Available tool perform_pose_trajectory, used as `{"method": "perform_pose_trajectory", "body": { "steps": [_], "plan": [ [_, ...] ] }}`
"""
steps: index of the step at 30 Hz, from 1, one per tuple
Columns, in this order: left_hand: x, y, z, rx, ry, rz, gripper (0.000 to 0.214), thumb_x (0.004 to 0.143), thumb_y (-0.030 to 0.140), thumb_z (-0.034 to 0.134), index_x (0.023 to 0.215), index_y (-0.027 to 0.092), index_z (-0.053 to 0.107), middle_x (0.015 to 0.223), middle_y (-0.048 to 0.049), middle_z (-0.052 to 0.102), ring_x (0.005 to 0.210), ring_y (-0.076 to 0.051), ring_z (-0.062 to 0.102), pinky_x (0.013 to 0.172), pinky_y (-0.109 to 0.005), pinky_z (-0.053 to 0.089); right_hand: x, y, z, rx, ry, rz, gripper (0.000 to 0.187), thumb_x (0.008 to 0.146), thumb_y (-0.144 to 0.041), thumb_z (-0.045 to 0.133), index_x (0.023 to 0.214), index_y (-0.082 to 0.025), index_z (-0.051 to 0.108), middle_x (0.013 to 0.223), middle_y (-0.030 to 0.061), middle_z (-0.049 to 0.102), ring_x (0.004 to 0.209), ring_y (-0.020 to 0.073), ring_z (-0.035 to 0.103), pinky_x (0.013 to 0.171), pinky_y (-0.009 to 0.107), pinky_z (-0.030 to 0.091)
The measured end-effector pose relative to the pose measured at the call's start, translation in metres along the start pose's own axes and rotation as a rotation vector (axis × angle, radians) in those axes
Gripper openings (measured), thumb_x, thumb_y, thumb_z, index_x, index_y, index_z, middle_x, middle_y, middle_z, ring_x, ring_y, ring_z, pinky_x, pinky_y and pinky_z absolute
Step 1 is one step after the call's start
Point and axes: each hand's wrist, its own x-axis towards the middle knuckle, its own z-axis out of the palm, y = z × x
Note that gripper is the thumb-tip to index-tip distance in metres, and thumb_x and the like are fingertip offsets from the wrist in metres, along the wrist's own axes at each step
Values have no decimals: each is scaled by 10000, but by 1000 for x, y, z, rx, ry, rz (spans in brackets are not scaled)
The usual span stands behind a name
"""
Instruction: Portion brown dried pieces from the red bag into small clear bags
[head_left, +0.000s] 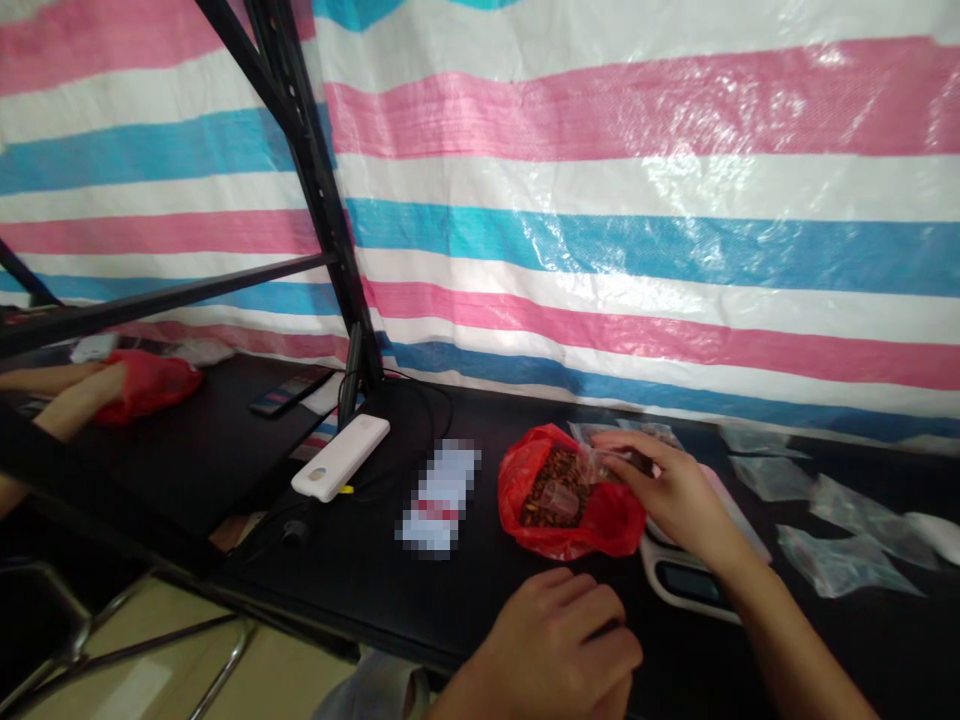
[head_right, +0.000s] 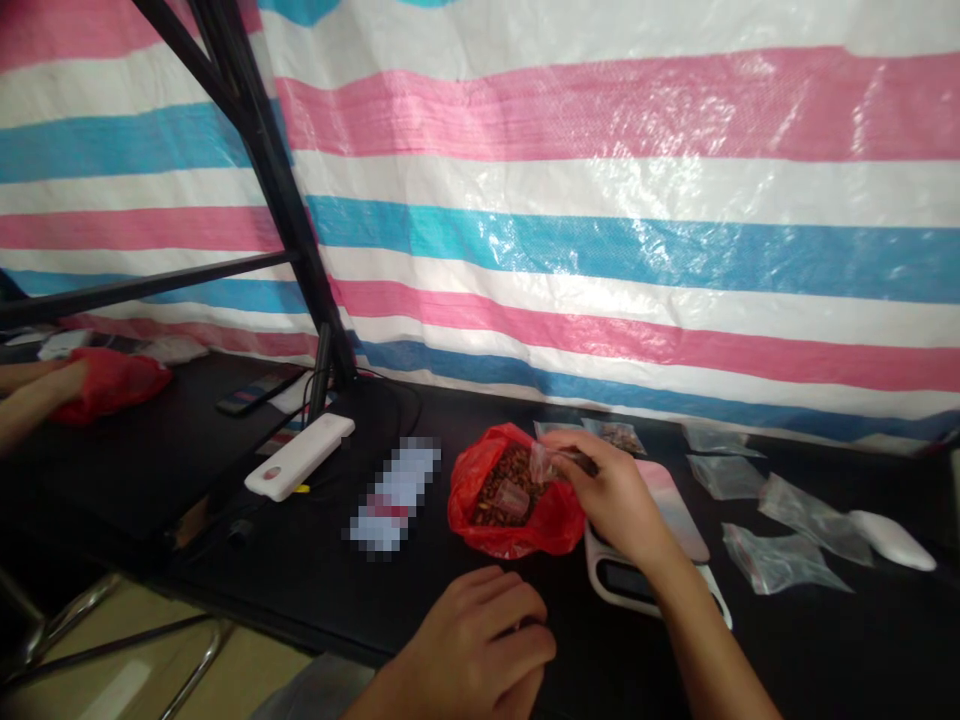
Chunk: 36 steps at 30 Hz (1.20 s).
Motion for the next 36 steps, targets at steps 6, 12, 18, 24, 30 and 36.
{"method": "perform_pose_trajectory", "body": {
  "steps": [6, 12, 18, 24, 30, 36],
  "plan": [
    [4, 3, 4, -33, 2, -56, 121, 792, 87, 550, 794, 208, 551, 777, 4, 638, 646, -128, 568, 625, -264, 466, -20, 25, -40, 309, 279, 259, 421, 766, -525, 806, 1078, -256, 722, 1005, 57, 792, 833, 219, 752, 731, 341, 627],
    [8, 4, 11, -57, 5, -65, 165, 780, 59, 501, 812, 213, 550, 769, -7, 636, 639, -139, 567, 638, -266, 469, -36, 48, -73, 63, 265, 261, 465, 731, -593, 799, 996, -214, 753, 962, 103, 801, 882, 292, 765, 827, 448, 632],
    [11, 3, 11, -85, 2, -84, 194, 834, 45, 465, 804, 205, 571, 772, -18, 644, 632, -143, 579, 604, -263, 456, -41, 48, -85, -92, 232, 197, 339, 852, -474, 663, 1078, -238, 752, 1159, 88, 780, 1146, 319, 707, 1080, 536, 503],
    [12, -1, 7, -88, 9, -106, 205, 867, 50, 457, 829, 198, 594, 783, -23, 658, 656, -147, 601, 633, -271, 484, -45, 55, -93, -160, 472, 241, 284, 887, -424, 577, 1002, -229, 748, 1105, 90, 788, 1116, 309, 712, 1066, 533, 497],
    [15, -4, 6, -97, 16, -109, 222, 879, 37, 460, 842, 193, 613, 786, -30, 657, 672, -145, 598, 623, -269, 483, -43, 50, -91, -151, 582, 244, 275, 875, -411, 571, 942, -218, 756, 1024, 96, 792, 982, 294, 723, 931, 494, 539],
    [17, -4, 5, -113, 34, -96, 225, 887, 34, 453, 848, 187, 613, 782, -38, 655, 664, -146, 587, 602, -264, 462, -46, 44, -89, -164, 584, 230, 280, 857, -377, 537, 914, -219, 761, 946, 75, 787, 816, 249, 709, 807, 428, 549]
  ]
}}
